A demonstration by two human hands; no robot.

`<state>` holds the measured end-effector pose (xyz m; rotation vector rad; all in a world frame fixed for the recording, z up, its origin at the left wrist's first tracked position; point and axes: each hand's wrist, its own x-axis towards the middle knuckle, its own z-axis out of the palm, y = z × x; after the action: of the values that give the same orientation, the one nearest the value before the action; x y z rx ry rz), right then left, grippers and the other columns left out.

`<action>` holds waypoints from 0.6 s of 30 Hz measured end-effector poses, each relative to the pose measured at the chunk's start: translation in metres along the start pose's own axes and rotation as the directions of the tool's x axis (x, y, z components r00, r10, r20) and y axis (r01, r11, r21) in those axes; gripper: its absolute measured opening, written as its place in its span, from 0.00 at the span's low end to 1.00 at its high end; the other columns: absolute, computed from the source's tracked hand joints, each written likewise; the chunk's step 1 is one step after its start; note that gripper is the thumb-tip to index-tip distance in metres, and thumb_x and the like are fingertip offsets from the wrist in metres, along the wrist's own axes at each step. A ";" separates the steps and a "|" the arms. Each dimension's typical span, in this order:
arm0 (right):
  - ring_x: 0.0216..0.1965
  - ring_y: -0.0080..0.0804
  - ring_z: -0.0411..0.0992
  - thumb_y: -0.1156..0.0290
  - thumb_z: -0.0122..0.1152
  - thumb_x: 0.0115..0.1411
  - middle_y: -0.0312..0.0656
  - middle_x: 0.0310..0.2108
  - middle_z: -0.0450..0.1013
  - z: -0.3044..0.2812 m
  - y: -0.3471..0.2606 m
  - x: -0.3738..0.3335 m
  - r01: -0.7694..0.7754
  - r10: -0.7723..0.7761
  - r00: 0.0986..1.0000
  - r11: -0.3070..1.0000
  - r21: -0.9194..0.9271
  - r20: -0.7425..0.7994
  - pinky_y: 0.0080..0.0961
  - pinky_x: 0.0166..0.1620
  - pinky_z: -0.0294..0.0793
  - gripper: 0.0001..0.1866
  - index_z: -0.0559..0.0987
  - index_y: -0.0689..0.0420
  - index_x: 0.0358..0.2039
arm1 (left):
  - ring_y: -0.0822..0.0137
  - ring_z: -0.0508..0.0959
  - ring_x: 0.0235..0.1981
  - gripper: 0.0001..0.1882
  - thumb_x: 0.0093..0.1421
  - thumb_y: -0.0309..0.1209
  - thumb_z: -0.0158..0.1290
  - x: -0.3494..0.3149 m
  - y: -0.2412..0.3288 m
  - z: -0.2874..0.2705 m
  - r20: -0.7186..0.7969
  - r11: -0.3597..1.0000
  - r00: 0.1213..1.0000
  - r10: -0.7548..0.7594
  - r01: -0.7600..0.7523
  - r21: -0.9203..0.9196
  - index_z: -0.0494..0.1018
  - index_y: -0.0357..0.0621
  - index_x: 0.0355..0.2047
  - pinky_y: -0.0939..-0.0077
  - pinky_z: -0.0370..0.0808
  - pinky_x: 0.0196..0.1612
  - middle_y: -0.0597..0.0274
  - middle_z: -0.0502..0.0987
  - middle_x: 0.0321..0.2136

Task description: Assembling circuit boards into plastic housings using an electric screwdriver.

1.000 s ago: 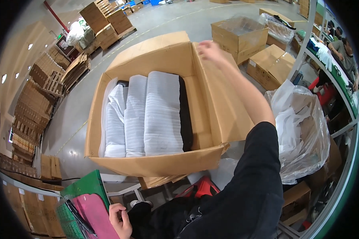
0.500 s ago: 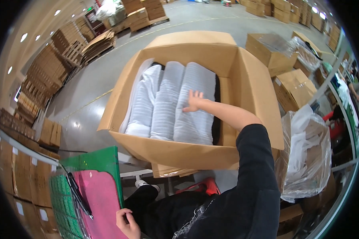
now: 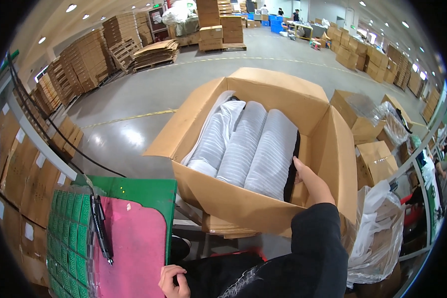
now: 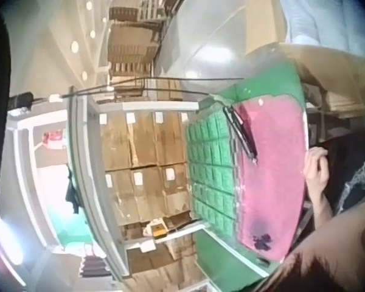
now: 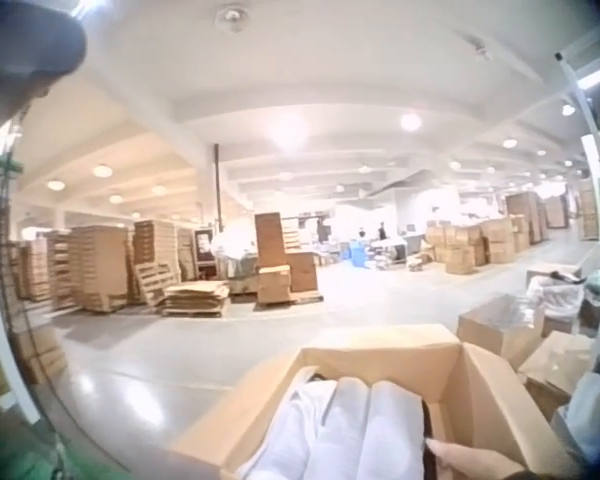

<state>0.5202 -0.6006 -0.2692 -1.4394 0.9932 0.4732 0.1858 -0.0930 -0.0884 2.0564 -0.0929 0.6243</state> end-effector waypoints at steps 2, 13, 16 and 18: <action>0.54 0.45 0.68 0.24 0.37 0.56 0.53 0.52 0.69 0.021 -0.011 -0.021 -0.034 0.034 0.998 0.999 0.007 -0.055 0.53 0.54 0.67 0.53 0.65 0.62 0.62 | 0.53 0.77 0.33 0.06 0.55 0.16 0.50 -0.007 0.005 -0.009 -0.029 1.000 1.000 -0.001 0.002 0.023 0.74 0.37 0.31 0.65 0.75 0.40 0.52 0.77 0.29; 0.37 0.29 0.78 0.65 0.55 0.67 0.41 0.37 0.79 0.019 -0.121 -0.162 0.645 -0.766 0.566 0.642 0.414 0.305 0.25 0.43 0.79 0.12 0.77 0.62 0.42 | 0.60 0.73 0.33 0.04 0.55 0.24 0.53 -0.005 -0.010 0.005 0.002 0.998 0.999 0.040 -0.040 -0.038 0.71 0.38 0.30 0.67 0.70 0.40 0.57 0.74 0.29; 0.30 0.23 0.76 0.66 0.58 0.65 0.38 0.32 0.79 0.062 -0.157 -0.219 0.790 -0.881 0.399 0.471 0.393 0.253 0.23 0.36 0.78 0.09 0.77 0.58 0.33 | 0.60 0.76 0.29 0.04 0.51 0.16 0.51 -0.003 -0.012 0.009 -0.136 0.994 0.991 -0.004 -0.011 -0.112 0.73 0.37 0.25 0.71 0.73 0.36 0.56 0.76 0.23; 0.27 0.18 0.75 0.62 0.62 0.64 0.34 0.28 0.78 0.081 -0.168 -0.283 0.860 -0.941 0.312 0.337 0.383 0.128 0.18 0.30 0.75 0.11 0.78 0.55 0.30 | 0.62 0.77 0.33 0.15 0.52 0.19 0.59 -0.004 -0.025 0.013 -0.096 0.987 0.995 0.042 -0.056 -0.150 0.72 0.37 0.40 0.70 0.74 0.37 0.55 0.78 0.34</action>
<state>0.5224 -0.4650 0.0415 -1.3806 -0.1816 -0.2869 0.1953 -0.0905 -0.1148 1.8794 -0.1332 0.7199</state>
